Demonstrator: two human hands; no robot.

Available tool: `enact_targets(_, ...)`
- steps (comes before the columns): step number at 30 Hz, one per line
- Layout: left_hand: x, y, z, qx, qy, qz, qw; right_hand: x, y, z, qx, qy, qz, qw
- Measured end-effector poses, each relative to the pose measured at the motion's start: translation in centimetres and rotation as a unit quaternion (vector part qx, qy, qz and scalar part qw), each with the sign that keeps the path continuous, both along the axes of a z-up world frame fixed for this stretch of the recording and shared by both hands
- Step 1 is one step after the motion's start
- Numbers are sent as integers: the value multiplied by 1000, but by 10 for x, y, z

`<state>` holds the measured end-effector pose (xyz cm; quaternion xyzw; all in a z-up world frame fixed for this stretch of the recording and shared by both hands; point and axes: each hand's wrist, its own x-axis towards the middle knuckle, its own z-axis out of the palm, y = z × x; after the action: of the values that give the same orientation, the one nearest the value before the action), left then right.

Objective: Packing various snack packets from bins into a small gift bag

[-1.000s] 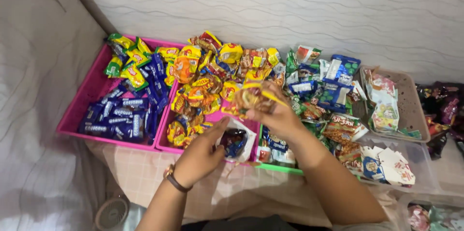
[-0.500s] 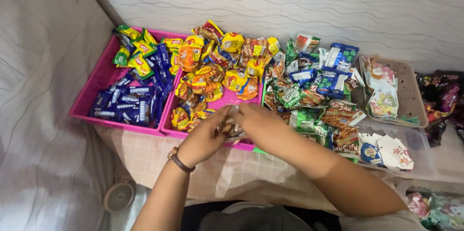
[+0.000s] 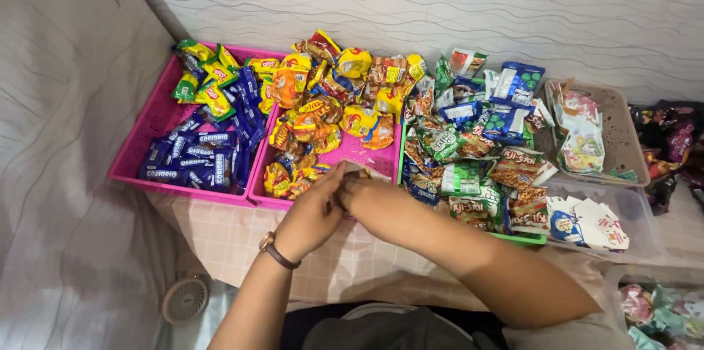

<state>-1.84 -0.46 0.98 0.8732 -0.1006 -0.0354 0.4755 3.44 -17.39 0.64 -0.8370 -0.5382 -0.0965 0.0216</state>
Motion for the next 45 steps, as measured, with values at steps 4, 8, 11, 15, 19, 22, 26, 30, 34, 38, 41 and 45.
enact_targets(4,-4,-11,11,-19,-18,-47,999,13,4,-13,-6,67,34,997)
enact_targets(8,-6,-21,4,10,-27,-67,997,30,31,0,-8,91,27,995)
enact_targets(11,-5,-15,5,5,-26,-50,998,30,36,4,-10,108,28,994)
enact_targets(15,-6,-12,10,31,-19,-50,998,23,35,5,-12,127,30,991)
enact_targets(19,-10,-17,30,39,-13,-67,997,13,19,4,-15,157,21,987)
enact_targets(22,-11,-20,31,48,-18,-79,996,14,18,8,-18,176,16,984)
enact_targets(26,-7,-24,19,81,3,-84,993,17,26,14,-21,202,9,979)
enact_targets(30,-9,-23,29,98,9,-68,993,3,-6,12,-22,219,9,975)
enact_targets(34,-7,-15,28,132,22,-49,990,-11,-42,60,5,265,-16,964)
enact_targets(38,-6,-15,33,127,18,-51,990,-10,-60,60,45,120,-148,981)
enact_targets(41,-7,-20,29,149,17,-43,988,-1,-58,27,41,281,-221,933)
enact_targets(45,-11,-19,27,210,7,-22,977,-7,-53,21,114,349,-166,915)
